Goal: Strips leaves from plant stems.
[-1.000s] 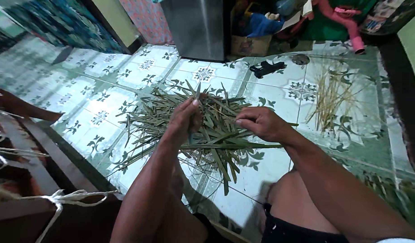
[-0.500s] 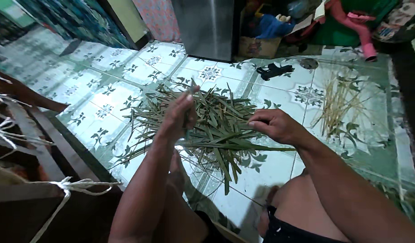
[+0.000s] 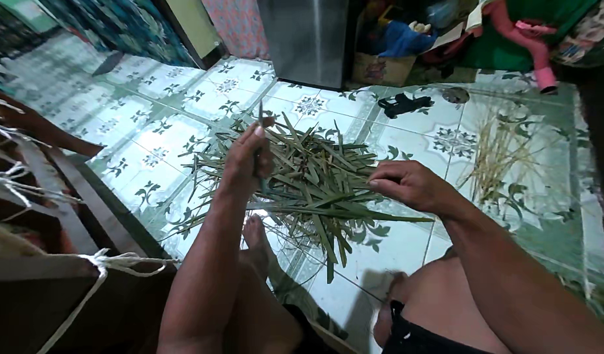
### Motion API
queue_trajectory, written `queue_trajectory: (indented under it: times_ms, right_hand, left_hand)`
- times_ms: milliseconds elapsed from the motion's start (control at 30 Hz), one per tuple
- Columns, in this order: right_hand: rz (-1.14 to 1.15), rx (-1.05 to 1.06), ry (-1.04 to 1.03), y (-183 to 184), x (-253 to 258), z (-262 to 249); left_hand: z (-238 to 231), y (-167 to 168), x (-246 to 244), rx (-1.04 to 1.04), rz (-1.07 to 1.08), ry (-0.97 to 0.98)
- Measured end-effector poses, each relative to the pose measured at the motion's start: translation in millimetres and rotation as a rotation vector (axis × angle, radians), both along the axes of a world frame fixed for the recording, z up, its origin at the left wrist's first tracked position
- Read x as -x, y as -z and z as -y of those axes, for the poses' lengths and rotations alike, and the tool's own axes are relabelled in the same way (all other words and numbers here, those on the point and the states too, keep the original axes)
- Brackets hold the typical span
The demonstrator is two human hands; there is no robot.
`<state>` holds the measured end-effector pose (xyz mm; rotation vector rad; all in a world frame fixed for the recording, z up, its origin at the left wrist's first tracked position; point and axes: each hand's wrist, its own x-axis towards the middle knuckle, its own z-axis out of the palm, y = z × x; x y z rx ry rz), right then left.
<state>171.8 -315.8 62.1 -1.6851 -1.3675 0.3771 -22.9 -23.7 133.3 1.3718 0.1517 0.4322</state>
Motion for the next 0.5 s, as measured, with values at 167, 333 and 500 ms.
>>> queue_trajectory:
  times_ms: [167, 333, 500]
  right_hand:
    - [-0.109, 0.097, 0.093, -1, -5, 5]
    - [-0.206, 0.138, 0.207, -3, 4, -9]
    - [-0.069, 0.079, 0.111, 1, 10, -22]
  left_hand:
    - [-22, -1, 10, 0.08, 0.112, -0.12]
    - [6, 27, -11, 0.105, 0.004, -0.204]
    - [63, 46, -28, -0.104, -0.322, 0.201]
